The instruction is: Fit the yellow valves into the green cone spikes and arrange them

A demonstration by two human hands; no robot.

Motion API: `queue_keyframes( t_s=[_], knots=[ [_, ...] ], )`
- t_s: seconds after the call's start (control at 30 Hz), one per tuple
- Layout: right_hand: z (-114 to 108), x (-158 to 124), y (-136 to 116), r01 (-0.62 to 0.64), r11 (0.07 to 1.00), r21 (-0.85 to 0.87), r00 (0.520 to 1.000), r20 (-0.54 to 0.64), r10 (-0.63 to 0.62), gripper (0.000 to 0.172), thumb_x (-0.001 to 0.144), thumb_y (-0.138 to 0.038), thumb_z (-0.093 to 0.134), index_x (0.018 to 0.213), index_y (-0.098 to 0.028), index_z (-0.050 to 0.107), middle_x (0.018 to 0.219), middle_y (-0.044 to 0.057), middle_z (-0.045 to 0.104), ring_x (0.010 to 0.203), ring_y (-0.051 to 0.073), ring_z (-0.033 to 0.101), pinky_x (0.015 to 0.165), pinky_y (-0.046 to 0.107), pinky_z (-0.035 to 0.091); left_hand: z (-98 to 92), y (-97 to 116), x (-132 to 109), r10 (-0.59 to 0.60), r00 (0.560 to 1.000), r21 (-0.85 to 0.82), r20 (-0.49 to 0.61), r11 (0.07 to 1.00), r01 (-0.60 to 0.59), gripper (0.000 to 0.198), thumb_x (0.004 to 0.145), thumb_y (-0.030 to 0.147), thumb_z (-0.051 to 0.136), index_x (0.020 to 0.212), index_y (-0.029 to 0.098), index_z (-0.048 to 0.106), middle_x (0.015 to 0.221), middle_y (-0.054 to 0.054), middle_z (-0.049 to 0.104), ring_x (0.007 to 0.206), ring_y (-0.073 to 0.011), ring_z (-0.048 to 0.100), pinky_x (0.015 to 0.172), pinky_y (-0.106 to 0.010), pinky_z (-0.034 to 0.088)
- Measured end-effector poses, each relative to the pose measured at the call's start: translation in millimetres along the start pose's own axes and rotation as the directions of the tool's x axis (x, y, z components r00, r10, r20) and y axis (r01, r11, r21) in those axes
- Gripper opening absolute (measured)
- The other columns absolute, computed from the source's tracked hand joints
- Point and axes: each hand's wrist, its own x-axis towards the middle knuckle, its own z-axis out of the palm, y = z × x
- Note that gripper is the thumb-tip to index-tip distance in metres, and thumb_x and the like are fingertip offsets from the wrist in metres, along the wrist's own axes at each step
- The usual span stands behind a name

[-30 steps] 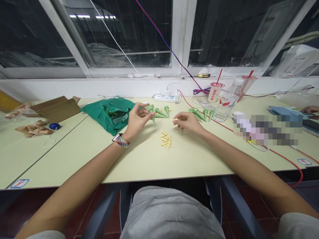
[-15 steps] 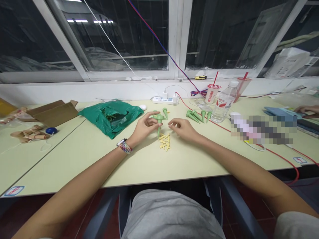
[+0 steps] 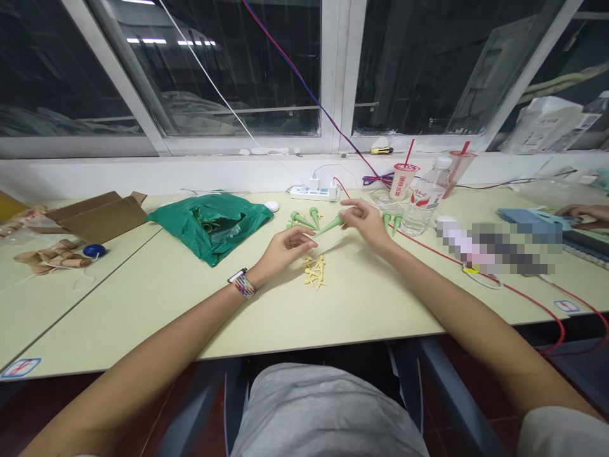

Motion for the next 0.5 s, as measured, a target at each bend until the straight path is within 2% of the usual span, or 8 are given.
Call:
queue_keyframes(
  t_s=[0.07,0.13,0.23,0.27,0.33,0.37,0.43,0.5],
  knots=[
    [-20.8,13.9,-2.3,0.067,0.997,0.029,0.976,-0.208,-0.059,0.050,0.070,-0.057,0.088,0.094,-0.021,0.063,0.073,-0.003,0.065,0.070,0.015,0.068,0.073,0.033,0.065,-2.6,-3.8,1.1,0.025,1.000,0.024,0.003,0.999,-0.025,0.030,0.095,0.041,0.071,0.114,0.019,0.068,0.099,-0.009,0.077,0.089,-0.0217,0.075,0.082,-0.036,0.059],
    [-40.5,25.0,-4.2,0.136,0.989,0.060,0.930,-0.352,-0.106,0.052,0.069,-0.058,0.089,0.088,-0.023,0.054,0.073,-0.004,0.063,0.072,0.015,0.070,0.076,0.034,0.066,-4.3,-6.4,1.9,0.039,0.999,0.041,0.012,0.998,-0.039,0.027,0.097,0.040,0.065,0.113,0.019,0.067,0.098,-0.008,0.076,0.086,-0.0203,0.074,0.081,-0.035,0.059],
    [-62.4,33.9,-5.4,0.191,0.981,0.026,0.881,-0.446,-0.160,0.056,0.072,-0.058,0.085,0.087,-0.026,0.042,0.075,-0.006,0.060,0.074,0.018,0.072,0.073,0.036,0.065,-4.8,-7.9,2.3,0.044,0.999,0.049,0.014,0.998,-0.045,0.025,0.097,0.038,0.063,0.113,0.019,0.067,0.097,-0.008,0.076,0.085,-0.0204,0.074,0.080,-0.036,0.059],
    [-67.9,34.7,-5.4,0.191,0.981,-0.034,0.866,-0.464,-0.185,0.055,0.074,-0.059,0.083,0.088,-0.026,0.041,0.076,-0.005,0.059,0.073,0.018,0.072,0.071,0.035,0.064,-4.6,-8.1,2.3,0.046,0.999,0.050,0.012,0.998,-0.047,0.024,0.097,0.038,0.063,0.113,0.019,0.067,0.097,-0.008,0.075,0.085,-0.0205,0.074,0.081,-0.037,0.059],
    [-77.5,33.8,-5.1,0.159,0.951,-0.265,0.840,-0.470,-0.271,0.047,0.080,-0.058,0.076,0.093,-0.026,0.044,0.081,-0.003,0.060,0.073,0.019,0.071,0.068,0.035,0.062,-4.1,-8.6,2.2,0.045,0.999,0.054,0.009,0.998,-0.045,0.024,0.097,0.036,0.063,0.113,0.020,0.066,0.096,-0.007,0.075,0.086,-0.0208,0.074,0.081,-0.037,0.059],
    [-81.9,32.2,-4.5,0.131,0.897,-0.421,0.835,-0.441,-0.329,0.043,0.083,-0.056,0.074,0.096,-0.025,0.047,0.085,0.000,0.062,0.075,0.020,0.070,0.070,0.035,0.060,-3.9,-9.0,2.1,0.043,0.999,0.058,0.007,0.997,-0.044,0.023,0.096,0.036,0.063,0.113,0.020,0.066,0.095,-0.007,0.075,0.086,-0.0210,0.074,0.082,-0.037,0.059],
    [-89.6,28.3,-1.8,0.080,0.694,-0.716,0.859,-0.303,-0.412,0.036,0.087,-0.051,0.070,0.102,-0.022,0.055,0.096,0.006,0.066,0.083,0.022,0.068,0.078,0.038,0.058,-3.6,-10.3,2.0,0.042,0.999,0.075,0.001,0.996,-0.042,0.023,0.095,0.034,0.064,0.114,0.020,0.065,0.093,-0.006,0.074,0.086,-0.0211,0.075,0.083,-0.037,0.059],
    [-95.2,25.3,3.4,0.031,0.484,-0.875,0.910,-0.175,-0.375,0.032,0.090,-0.046,0.067,0.106,-0.019,0.061,0.103,0.012,0.070,0.089,0.026,0.066,0.086,0.041,0.054,-3.8,-11.7,2.1,0.046,0.999,0.102,-0.002,0.994,-0.046,0.023,0.095,0.033,0.064,0.114,0.020,0.064,0.091,-0.005,0.074,0.086,-0.0210,0.074,0.084,-0.037,0.058]
  ],
)
